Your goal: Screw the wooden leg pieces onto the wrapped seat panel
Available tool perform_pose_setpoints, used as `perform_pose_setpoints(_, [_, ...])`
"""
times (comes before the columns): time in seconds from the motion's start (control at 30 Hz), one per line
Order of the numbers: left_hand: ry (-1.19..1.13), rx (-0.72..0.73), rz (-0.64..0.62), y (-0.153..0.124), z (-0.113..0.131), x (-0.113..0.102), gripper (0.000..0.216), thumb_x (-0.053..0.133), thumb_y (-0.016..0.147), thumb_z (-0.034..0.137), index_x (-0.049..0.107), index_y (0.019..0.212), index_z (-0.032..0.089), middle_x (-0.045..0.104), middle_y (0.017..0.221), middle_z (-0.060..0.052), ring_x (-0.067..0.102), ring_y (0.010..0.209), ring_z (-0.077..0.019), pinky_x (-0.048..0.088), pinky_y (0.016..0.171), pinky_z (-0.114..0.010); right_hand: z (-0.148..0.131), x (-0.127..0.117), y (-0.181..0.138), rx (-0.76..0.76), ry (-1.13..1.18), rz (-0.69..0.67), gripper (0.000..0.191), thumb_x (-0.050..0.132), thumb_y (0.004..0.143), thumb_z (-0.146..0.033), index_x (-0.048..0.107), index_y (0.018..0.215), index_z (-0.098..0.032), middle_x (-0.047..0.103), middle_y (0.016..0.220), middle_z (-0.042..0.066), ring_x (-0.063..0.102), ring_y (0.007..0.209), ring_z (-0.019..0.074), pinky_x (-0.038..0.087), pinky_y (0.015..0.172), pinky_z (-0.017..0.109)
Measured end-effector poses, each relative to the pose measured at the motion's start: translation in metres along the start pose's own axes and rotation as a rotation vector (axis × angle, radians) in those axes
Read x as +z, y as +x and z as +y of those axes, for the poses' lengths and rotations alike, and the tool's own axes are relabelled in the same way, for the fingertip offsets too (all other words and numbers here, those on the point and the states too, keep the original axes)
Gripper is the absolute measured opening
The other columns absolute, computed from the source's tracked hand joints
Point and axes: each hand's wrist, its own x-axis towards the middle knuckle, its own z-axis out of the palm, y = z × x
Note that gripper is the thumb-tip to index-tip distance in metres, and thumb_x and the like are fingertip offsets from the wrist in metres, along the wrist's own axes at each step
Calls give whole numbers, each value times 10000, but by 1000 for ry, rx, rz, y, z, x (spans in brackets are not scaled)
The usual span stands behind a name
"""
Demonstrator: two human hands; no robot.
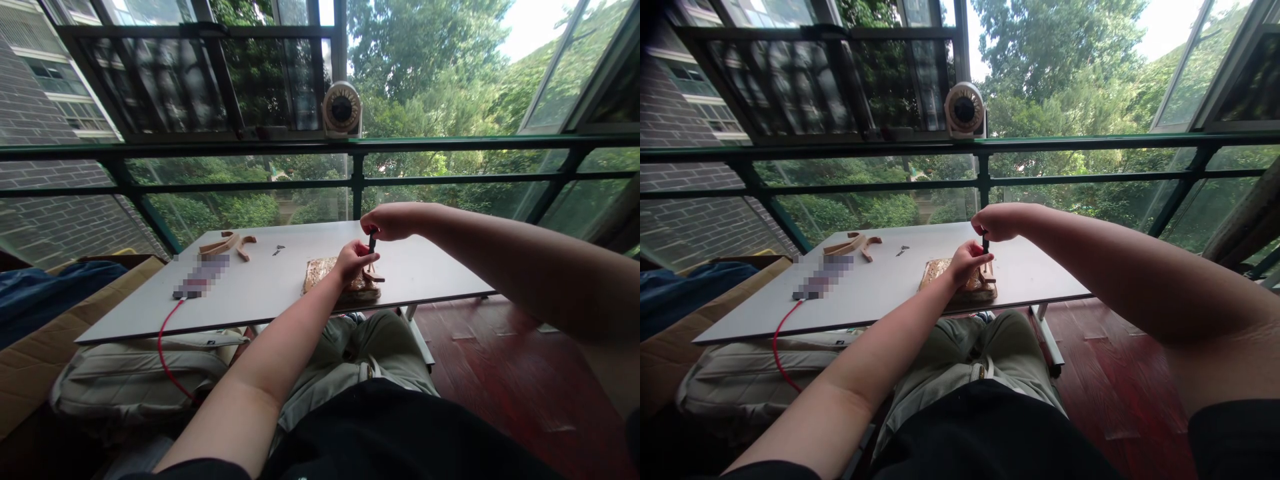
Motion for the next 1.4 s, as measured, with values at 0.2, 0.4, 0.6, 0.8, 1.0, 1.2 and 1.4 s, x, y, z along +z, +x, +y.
perform_pose_setpoints(0.2, [-3, 25, -13, 1, -4, -1, 417, 869, 617, 364, 542, 773, 158, 556, 699, 29, 488, 614, -91, 398, 601, -260, -4, -3, -1, 34, -24, -50, 201, 570, 822, -188, 671, 992, -150, 686, 895, 72, 498, 670, 149, 333, 592, 284])
perform_pose_setpoints(0.4, [-16, 41, -102, 3, -7, 0, 347, 804, 667, 386, 641, 839, 132, 627, 780, -18, 539, 697, -114, 438, 665, -271, -5, -7, -3, 96, -40, -112, 349, 526, 920, -394, 704, 921, -93, 678, 807, 110, 512, 650, 161, 347, 607, 309])
perform_pose_setpoints(0.6, [41, 31, -113, 0, -4, 1, 426, 812, 684, 412, 640, 957, 132, 662, 813, -34, 582, 709, -133, 453, 675, -278, -2, 0, 5, 194, -42, -124, 501, 430, 953, -484, 708, 863, -77, 673, 791, 141, 562, 661, 197, 375, 610, 330])
perform_pose_setpoints(0.8, [98, 29, -51, 0, -4, 1, 408, 796, 711, 451, 549, 869, 168, 611, 709, 20, 520, 605, -98, 413, 605, -239, 5, 6, 10, 252, 22, -176, 592, 377, 960, -537, 701, 773, -78, 654, 638, 132, 575, 569, 200, 407, 610, 346])
perform_pose_setpoints(1.0, [85, 41, -64, 1, -4, 1, 348, 735, 764, 424, 537, 887, 165, 656, 764, -14, 586, 697, -127, 447, 696, -263, 8, 1, -2, 109, 98, -115, 357, 592, 881, -307, 606, 1198, -146, 710, 996, 99, 601, 738, 166, 388, 638, 280])
perform_pose_setpoints(1.2, [114, 35, -75, 0, -3, 1, 269, 686, 788, 381, 569, 879, 156, 650, 745, -22, 588, 700, -141, 446, 684, -268, 12, -5, -3, 94, 131, -210, 182, 558, 873, -228, 681, 942, -114, 719, 795, 67, 601, 636, 142, 394, 642, 292])
perform_pose_setpoints(1.4, [94, 33, -123, 0, -5, 2, 328, 709, 765, 426, 606, 880, 136, 644, 773, -44, 589, 710, -149, 458, 654, -273, -1, -11, 0, 152, 103, -269, 458, 446, 950, -413, 700, 759, -83, 695, 643, 89, 589, 553, 156, 411, 709, 345])
